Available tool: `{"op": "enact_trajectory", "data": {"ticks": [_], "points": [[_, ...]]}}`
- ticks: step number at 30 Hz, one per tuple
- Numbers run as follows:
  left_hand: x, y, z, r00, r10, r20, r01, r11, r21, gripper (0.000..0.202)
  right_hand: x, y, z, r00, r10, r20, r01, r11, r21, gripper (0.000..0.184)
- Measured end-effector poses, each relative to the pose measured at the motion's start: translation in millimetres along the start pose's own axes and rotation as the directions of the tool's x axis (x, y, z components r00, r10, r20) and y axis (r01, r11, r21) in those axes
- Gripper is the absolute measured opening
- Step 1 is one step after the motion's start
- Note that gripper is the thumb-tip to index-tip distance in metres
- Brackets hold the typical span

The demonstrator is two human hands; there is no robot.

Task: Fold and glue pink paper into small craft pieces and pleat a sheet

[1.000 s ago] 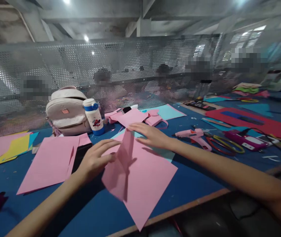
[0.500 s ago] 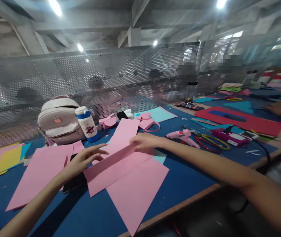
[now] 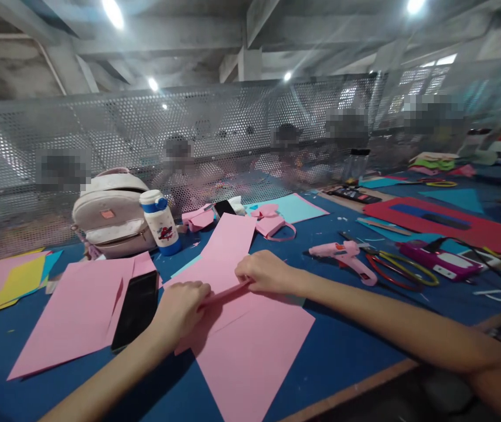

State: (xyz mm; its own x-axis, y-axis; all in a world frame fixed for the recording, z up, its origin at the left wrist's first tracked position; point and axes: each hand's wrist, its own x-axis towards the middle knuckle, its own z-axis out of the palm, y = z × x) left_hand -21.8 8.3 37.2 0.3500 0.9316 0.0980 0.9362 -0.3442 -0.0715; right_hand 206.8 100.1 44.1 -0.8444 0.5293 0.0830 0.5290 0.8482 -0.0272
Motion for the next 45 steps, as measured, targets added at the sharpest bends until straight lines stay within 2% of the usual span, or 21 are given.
{"op": "enact_trajectory", "data": {"ticks": [6, 8, 12, 14, 21, 28, 31, 35, 38, 41, 45], "points": [[-26, 14, 9.7, 0.992, 0.117, -0.046, -0.106, 0.977, 0.187, 0.021, -22, -17, 15, 0.995, -0.096, -0.01, 0.096, 0.995, 0.029, 0.028], [-36, 16, 15.0, 0.986, 0.153, -0.059, -0.136, 0.964, 0.227, 0.026, -32, -22, 21, 0.992, -0.127, -0.027, 0.129, 0.988, 0.08, 0.033], [-50, 18, 27.0, 0.974, 0.207, -0.094, -0.175, 0.946, 0.274, 0.034, -48, -24, 29, 0.98, -0.196, -0.027, 0.197, 0.958, 0.211, 0.062], [-54, 16, 31.8, 0.958, 0.254, -0.131, -0.206, 0.932, 0.299, 0.035, -53, -23, 32, 0.978, -0.207, -0.017, 0.205, 0.947, 0.246, 0.065], [-55, 9, 34.8, 0.914, 0.364, -0.178, -0.307, 0.909, 0.283, 0.042, -55, -25, 29, 0.969, -0.248, 0.021, 0.232, 0.933, 0.276, 0.06], [-46, 16, 41.6, 0.903, 0.39, -0.18, -0.345, 0.908, 0.239, 0.038, -52, -26, 26, 0.961, -0.266, 0.073, 0.25, 0.953, 0.174, 0.059], [-40, 20, 41.1, 0.914, 0.363, -0.183, -0.323, 0.922, 0.215, 0.034, -47, -26, 31, 0.956, -0.292, 0.025, 0.289, 0.952, 0.098, 0.053], [-33, 18, 29.1, 0.932, 0.294, -0.215, -0.267, 0.953, 0.145, 0.024, -39, -28, 38, 0.95, -0.281, -0.135, 0.293, 0.953, 0.08, 0.041], [-26, 8, 16.0, 0.934, 0.243, -0.26, -0.231, 0.97, 0.076, 0.022, -30, -27, 36, 0.953, -0.178, -0.244, 0.219, 0.964, 0.152, 0.033], [-19, -6, 6.3, 0.924, 0.21, -0.321, -0.218, 0.976, 0.01, 0.022, -21, -22, 26, 0.954, -0.066, -0.293, 0.129, 0.971, 0.2, 0.026], [-21, -25, 2.0, 0.893, 0.204, -0.401, -0.246, 0.968, -0.054, 0.028, -16, -12, 14, 0.936, -0.048, -0.347, 0.12, 0.974, 0.19, 0.02]]}}
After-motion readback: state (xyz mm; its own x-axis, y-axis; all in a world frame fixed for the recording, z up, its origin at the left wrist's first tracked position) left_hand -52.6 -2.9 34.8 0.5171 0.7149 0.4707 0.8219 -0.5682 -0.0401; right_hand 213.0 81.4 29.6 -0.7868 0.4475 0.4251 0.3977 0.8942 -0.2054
